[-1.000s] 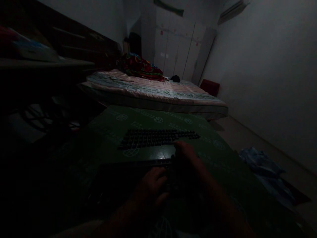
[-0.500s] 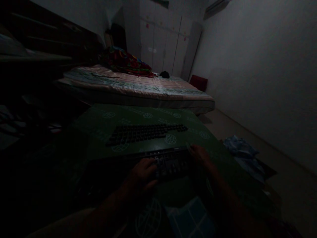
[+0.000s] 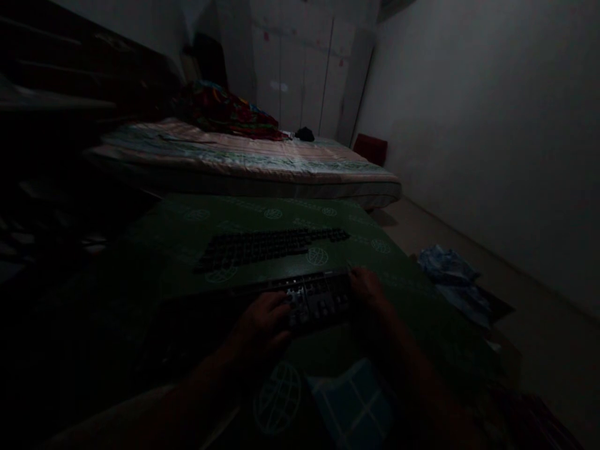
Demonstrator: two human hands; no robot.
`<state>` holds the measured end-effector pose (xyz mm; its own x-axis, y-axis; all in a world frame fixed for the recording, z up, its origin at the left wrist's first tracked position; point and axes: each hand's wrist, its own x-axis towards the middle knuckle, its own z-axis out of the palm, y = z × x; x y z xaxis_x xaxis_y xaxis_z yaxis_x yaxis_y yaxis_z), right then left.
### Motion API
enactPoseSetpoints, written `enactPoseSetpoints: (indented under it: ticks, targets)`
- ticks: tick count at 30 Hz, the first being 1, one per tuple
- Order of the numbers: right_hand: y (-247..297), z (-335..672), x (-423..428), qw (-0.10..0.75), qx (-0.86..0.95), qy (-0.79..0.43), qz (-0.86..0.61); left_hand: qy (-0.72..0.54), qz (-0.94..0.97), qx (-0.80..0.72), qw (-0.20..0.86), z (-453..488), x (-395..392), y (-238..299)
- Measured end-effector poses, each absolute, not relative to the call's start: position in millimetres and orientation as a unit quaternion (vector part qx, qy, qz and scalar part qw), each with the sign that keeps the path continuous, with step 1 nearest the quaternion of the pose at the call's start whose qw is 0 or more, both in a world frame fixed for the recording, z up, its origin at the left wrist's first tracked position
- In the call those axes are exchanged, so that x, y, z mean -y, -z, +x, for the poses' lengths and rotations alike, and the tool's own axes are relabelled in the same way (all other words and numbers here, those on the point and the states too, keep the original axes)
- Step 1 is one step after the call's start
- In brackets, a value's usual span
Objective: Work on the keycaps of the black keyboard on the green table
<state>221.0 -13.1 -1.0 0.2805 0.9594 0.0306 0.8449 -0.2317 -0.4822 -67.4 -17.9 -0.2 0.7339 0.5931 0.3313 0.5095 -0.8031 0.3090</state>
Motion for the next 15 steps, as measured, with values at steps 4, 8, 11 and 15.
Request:
enactPoseSetpoints:
  ticks: [4, 8, 11, 15]
  targets:
    - [-0.4, 218.0, 13.3, 0.204, 0.578, -0.128, -0.78, -0.222, 0.929, -0.282, 0.095, -68.1, 17.1, 0.0]
    - [-2.1, 214.0, 12.7, 0.204, 0.577, -0.12, -0.782, -0.228, 0.929, -0.276, 0.092, -70.5, 15.1, 1.4]
    - [-2.1, 210.9, 11.2, 0.207, 0.577, -0.113, -0.782, -0.225, 0.93, -0.277, 0.085, -71.7, 13.6, 2.2]
    - [-2.8, 207.5, 9.0, 0.218, 0.576, -0.113, -0.779, -0.236, 0.93, -0.271, 0.074, -71.3, 10.7, 4.4]
